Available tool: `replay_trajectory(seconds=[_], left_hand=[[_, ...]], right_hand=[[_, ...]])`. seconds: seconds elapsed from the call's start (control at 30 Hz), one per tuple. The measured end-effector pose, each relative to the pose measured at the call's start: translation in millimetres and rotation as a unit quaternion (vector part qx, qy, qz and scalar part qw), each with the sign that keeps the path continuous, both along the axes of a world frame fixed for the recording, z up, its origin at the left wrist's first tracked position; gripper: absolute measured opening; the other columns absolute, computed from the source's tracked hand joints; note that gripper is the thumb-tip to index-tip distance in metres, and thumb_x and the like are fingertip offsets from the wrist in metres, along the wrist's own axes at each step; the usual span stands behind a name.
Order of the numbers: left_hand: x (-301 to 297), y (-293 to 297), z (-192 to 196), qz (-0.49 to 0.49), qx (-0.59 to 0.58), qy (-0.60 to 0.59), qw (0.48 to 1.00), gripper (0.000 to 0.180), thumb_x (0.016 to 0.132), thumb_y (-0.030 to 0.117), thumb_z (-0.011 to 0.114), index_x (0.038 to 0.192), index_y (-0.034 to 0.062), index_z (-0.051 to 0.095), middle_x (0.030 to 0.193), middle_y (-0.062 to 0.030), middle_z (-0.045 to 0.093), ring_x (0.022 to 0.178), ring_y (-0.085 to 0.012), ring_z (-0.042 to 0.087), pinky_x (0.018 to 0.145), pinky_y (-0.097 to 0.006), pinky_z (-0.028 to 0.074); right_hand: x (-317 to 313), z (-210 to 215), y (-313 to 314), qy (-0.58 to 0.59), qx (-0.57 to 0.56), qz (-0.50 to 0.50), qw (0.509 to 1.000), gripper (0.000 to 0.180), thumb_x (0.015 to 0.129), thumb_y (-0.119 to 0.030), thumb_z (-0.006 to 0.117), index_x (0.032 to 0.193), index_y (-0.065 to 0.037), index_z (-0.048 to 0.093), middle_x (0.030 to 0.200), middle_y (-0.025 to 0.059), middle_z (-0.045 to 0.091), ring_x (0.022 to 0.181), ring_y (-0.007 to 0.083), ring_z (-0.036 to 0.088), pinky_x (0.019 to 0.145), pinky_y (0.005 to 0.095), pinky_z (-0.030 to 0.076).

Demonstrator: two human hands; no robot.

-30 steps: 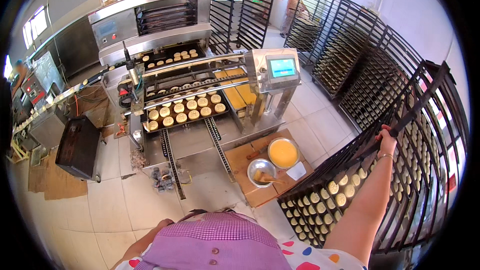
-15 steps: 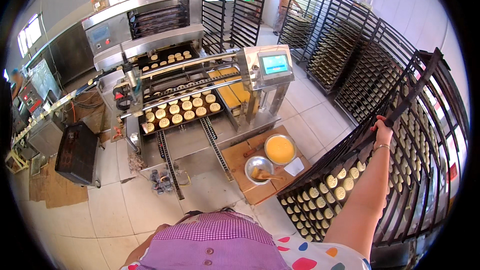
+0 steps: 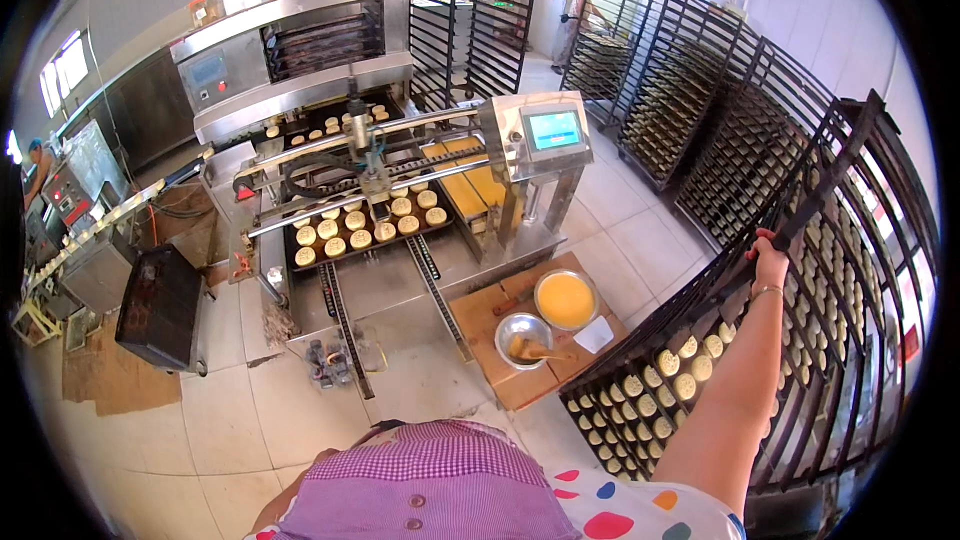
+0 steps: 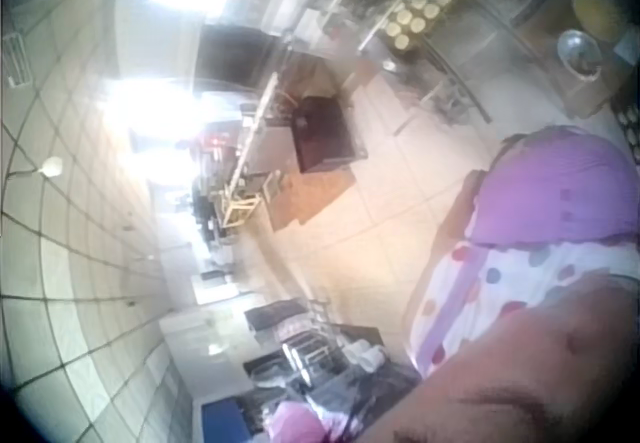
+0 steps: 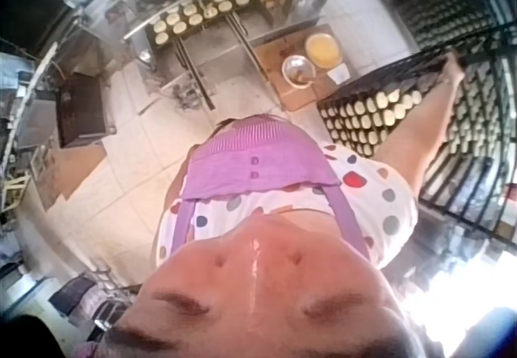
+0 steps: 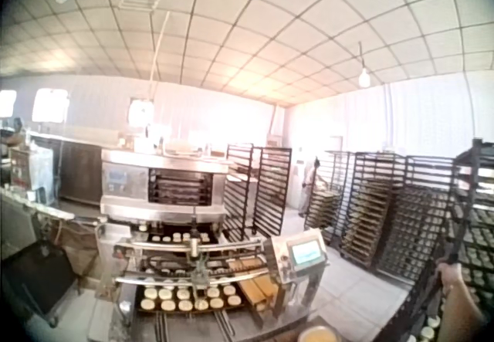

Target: The person applies a liquid glaze to patterned pastries on a tray using a brush and then slides the tray into an industrial oven.

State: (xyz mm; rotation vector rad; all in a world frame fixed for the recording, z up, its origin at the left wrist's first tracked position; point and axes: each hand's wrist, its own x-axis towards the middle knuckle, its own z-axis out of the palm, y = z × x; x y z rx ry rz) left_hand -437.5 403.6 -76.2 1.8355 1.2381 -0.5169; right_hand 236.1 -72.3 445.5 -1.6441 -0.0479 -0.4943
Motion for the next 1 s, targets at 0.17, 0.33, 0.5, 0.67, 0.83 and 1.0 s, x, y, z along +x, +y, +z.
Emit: replay_trajectory(seconds=[0.17, 0.33, 0.5, 0.67, 0.83, 1.0], left_hand=[[30.6, -12.7, 71.3, 0.0, 0.031, -0.006, 0.999, 0.023, 0.078, 0.023, 0.054, 0.086, 0.0058, 0.066, 0.088, -0.0197, 0.064, 0.087, -0.032, 0.062, 0.075, -0.037, 0.048], [29.5, 5.1, 36.5, -0.146, 0.024, -0.019, 0.989, 0.021, 0.075, 0.023, 0.056, 0.085, 0.0069, 0.066, 0.088, -0.0193, 0.064, 0.086, -0.0316, 0.062, 0.074, -0.036, 0.048], [52.2, 13.0, 25.6, -0.235, 0.044, -0.092, 0.967, 0.025, 0.072, 0.029, 0.058, 0.082, 0.0079, 0.067, 0.088, -0.0171, 0.065, 0.085, -0.0306, 0.063, 0.074, -0.036, 0.048], [43.9, 16.6, -13.0, -0.207, 0.049, -0.074, 0.974, 0.031, 0.072, 0.034, 0.057, 0.085, 0.0077, 0.068, 0.087, -0.0163, 0.065, 0.085, -0.0305, 0.063, 0.075, -0.035, 0.048], [42.0, 14.4, -23.9, -0.115, -0.02, -0.002, 0.993, 0.032, 0.073, 0.033, 0.057, 0.089, 0.0075, 0.068, 0.089, -0.0169, 0.065, 0.085, -0.0296, 0.063, 0.075, -0.035, 0.048], [24.5, 26.9, -45.2, -0.126, 0.002, -0.043, 0.991, 0.031, 0.073, 0.032, 0.056, 0.089, 0.0087, 0.068, 0.089, -0.0167, 0.065, 0.085, -0.029, 0.063, 0.075, -0.036, 0.048]], right_hand=[[-5.4, 4.2, -11.0, 0.002, -0.006, -0.008, 1.0, 0.021, 0.073, -0.002, 0.049, 0.092, 0.001, 0.059, 0.06, 0.0021, 0.049, 0.049, 0.0128, 0.045, 0.052, 0.0282, 0.043], [1.5, 1.4, -10.6, 0.022, -0.005, 0.005, 1.0, 0.02, 0.073, -0.002, 0.049, 0.09, 0.001, 0.059, 0.06, 0.0026, 0.05, 0.049, 0.0138, 0.046, 0.052, 0.0275, 0.043], [0.7, 3.0, -12.5, 0.024, -0.019, -0.006, 1.0, 0.024, 0.07, -0.005, 0.05, 0.092, 0.0, 0.058, 0.06, 0.003, 0.05, 0.049, 0.0145, 0.049, 0.051, 0.0275, 0.043], [2.7, -1.2, -9.0, 0.007, -0.017, 0.014, 1.0, 0.024, 0.07, -0.005, 0.05, 0.092, 0.001, 0.058, 0.062, 0.0031, 0.05, 0.049, 0.0132, 0.048, 0.051, 0.0274, 0.044], [10.0, -4.2, -26.2, 0.004, -0.025, -0.001, 1.0, 0.024, 0.069, -0.004, 0.051, 0.091, 0.0, 0.059, 0.061, 0.0038, 0.051, 0.049, 0.0146, 0.05, 0.053, 0.0273, 0.043], [3.4, -0.2, -11.6, 0.021, -0.017, -0.013, 1.0, 0.026, 0.068, -0.005, 0.051, 0.092, 0.0, 0.06, 0.059, 0.0035, 0.052, 0.051, 0.0149, 0.051, 0.055, 0.0277, 0.042]])
